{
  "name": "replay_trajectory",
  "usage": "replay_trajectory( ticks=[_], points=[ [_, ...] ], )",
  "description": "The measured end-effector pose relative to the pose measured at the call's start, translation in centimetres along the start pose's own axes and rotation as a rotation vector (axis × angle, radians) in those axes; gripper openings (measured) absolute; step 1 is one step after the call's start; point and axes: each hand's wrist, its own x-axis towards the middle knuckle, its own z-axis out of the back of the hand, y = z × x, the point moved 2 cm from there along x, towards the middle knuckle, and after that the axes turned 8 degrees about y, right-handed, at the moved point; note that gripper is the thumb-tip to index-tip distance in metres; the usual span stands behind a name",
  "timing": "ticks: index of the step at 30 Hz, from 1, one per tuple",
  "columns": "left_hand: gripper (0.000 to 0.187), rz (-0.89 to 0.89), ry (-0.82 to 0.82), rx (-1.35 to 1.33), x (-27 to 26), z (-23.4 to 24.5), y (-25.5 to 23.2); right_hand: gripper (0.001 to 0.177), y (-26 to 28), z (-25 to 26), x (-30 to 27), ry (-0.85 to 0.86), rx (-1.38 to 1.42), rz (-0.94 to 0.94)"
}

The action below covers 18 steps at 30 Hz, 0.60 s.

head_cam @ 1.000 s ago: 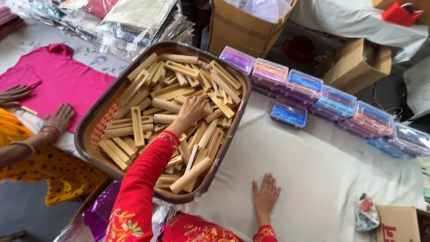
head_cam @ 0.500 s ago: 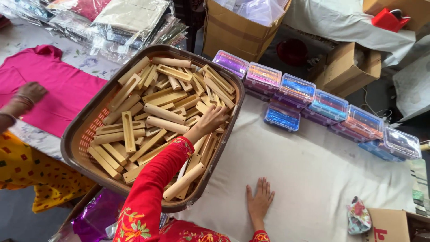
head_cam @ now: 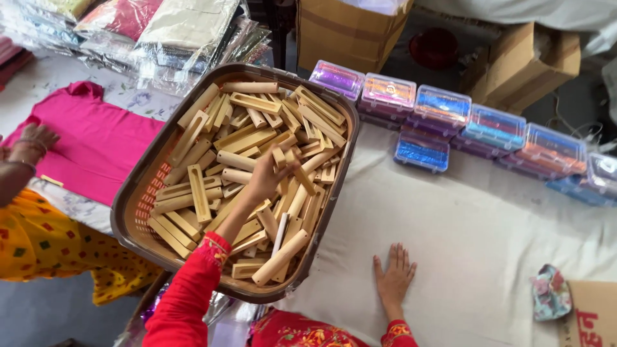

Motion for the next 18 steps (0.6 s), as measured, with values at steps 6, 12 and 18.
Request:
replay_trajectory(
  ticks=[6,12,18],
  points=[
    [0.057,0.118,0.118,0.216,-2.0,-4.7,7.5,0.073,0.4,0.4,0.0,-0.016,-0.007,-0.002],
    [0.046,0.133,0.164,0.327,-1.9,-6.4,2.9,0.074,0.5,0.8,0.0,0.009,0.002,-0.004],
    [0.048,0.027,0.125,0.399,-0.3,-8.0,7.3,0.077,-0.1,0.2,0.3,0.030,0.079,-0.016]
  ],
)
